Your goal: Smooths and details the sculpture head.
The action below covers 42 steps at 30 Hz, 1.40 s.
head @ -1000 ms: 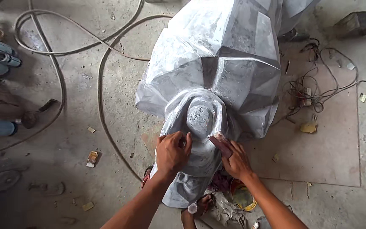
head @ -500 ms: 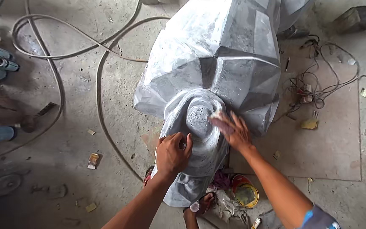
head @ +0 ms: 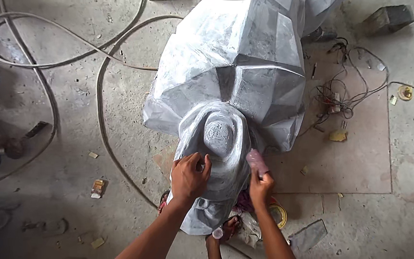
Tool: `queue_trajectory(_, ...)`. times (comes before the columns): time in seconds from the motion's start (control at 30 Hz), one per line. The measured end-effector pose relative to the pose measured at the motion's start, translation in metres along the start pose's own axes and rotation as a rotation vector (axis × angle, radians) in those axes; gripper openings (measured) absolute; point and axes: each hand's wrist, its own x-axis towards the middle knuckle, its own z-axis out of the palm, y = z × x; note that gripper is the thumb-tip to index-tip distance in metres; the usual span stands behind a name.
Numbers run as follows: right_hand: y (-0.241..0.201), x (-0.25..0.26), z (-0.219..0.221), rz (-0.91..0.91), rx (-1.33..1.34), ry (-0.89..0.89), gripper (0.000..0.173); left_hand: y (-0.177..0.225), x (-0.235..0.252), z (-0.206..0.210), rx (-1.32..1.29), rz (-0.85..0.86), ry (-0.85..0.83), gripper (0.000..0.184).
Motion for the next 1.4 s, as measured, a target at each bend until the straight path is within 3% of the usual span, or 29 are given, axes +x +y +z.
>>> queue_trajectory(0.07, -0.004, -0.02, 0.028, 0.037, 0.094, -0.108, 0.028, -0.001, 0.0, 0.0, 0.002, 0.01, 0.0, 0.042)
queue_trajectory(0.17, -0.012, -0.021, 0.049, 0.143, 0.214, -0.111, 0.037, -0.004, 0.001, 0.003, -0.011, 0.021, 0.021, 0.042)
queue_trajectory(0.33, -0.034, 0.028, 0.05, 0.148, -0.036, -0.234, 0.058, -0.004, -0.002, 0.002, -0.019, 0.032, 0.026, 0.042)
queue_trajectory(0.5, -0.011, -0.025, 0.024, 0.036, 0.082, -0.355, 0.05, -0.002, -0.002, 0.003, 0.0, 0.044, 0.021, 0.042)
queue_trajectory(0.7, -0.056, 0.026, 0.047, 0.091, -0.089, -0.29, 0.061, 0.0, -0.004, 0.0, -0.006, 0.054, 0.003, 0.042)
queue_trajectory(0.87, -0.022, -0.03, 0.02, 0.009, 0.005, -0.358, 0.048, 0.001, -0.003, 0.0, 0.002, 0.042, -0.009, 0.042)
queue_trajectory(1.03, -0.042, 0.033, 0.048, 0.033, -0.046, -0.269, 0.053, 0.004, 0.002, -0.001, 0.018, 0.036, -0.009, 0.043)
queue_trajectory(1.23, -0.012, -0.043, 0.018, 0.033, -0.003, -0.327, 0.049, 0.002, 0.002, -0.001, 0.015, 0.069, 0.002, 0.044)
queue_trajectory(1.4, -0.022, 0.022, 0.037, 0.121, -0.145, -0.391, 0.058, 0.001, 0.001, -0.001, 0.022, 0.085, 0.012, 0.043)
